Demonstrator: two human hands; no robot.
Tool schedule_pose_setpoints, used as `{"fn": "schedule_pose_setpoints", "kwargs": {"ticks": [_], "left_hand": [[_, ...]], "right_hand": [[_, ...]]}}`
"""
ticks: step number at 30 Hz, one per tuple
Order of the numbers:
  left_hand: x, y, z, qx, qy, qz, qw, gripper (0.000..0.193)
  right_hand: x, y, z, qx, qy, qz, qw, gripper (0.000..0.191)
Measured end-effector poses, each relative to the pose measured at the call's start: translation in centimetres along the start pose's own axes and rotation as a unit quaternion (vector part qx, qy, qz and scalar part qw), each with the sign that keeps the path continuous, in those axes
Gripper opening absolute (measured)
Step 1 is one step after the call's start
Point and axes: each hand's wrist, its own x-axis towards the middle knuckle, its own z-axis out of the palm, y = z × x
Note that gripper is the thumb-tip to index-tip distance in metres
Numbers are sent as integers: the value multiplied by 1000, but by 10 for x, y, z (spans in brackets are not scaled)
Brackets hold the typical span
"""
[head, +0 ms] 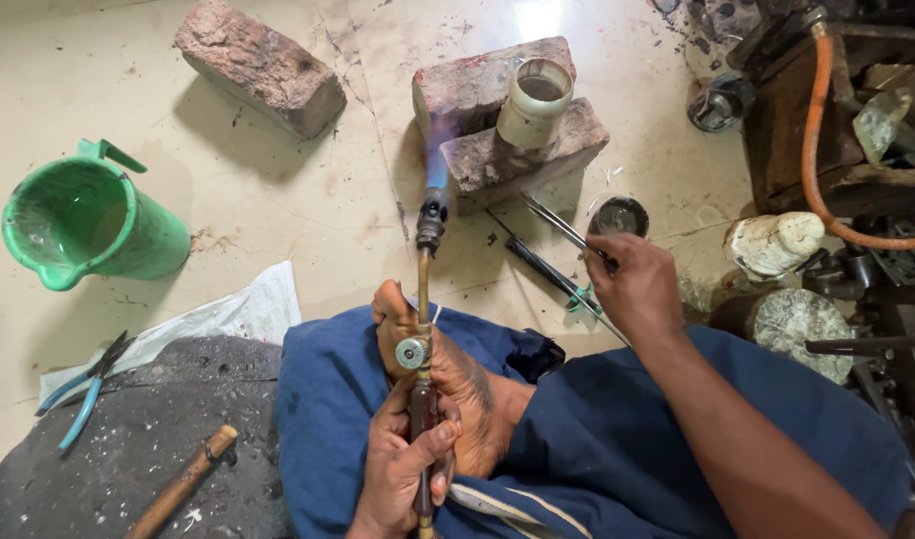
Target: The person sits on the floor and works with a small ceramic crucible set between bricks. They add material from a small metal dish into the crucible, ignite a gas blowtorch, and heat the crucible while stirring and probing the contents with a long metal rod.
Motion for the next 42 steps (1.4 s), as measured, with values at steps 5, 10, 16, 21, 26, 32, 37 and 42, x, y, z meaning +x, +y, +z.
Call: {"fn": "schedule_pose_setpoints", "kwargs": {"ticks": [5, 10, 16, 21, 26, 32, 37, 42], "left_hand": [[2, -1, 0, 27, 10, -8, 1000, 51], [1, -3, -1, 53, -10, 3, 999, 40], [3, -3, -3, 59, 14, -4, 998, 39], [6, -2, -3, 69, 5, -2, 998, 42], [5, 0, -1, 81, 11, -4, 997, 44], [6, 1, 1, 83, 21, -7, 996, 43], [7, 2, 3, 79, 23, -10, 997, 46], [8, 2, 3, 74, 18, -8, 997, 46]], "right_hand": [[-60, -12, 7, -11, -126, 38, 991, 25], [-81, -24, 27, -52, -206, 15, 977, 27], [-30, 7, -1, -18, -74, 3, 997, 16], [17, 45, 9, -34, -61, -26, 997, 17], [32, 51, 34, -16, -100, -83, 991, 17], [35, 46, 43, -28, -114, -106, 987, 25], [39, 45, 47, -45, -178, -47, 982, 25], [38, 46, 44, -13, -181, 23, 983, 20]]}}
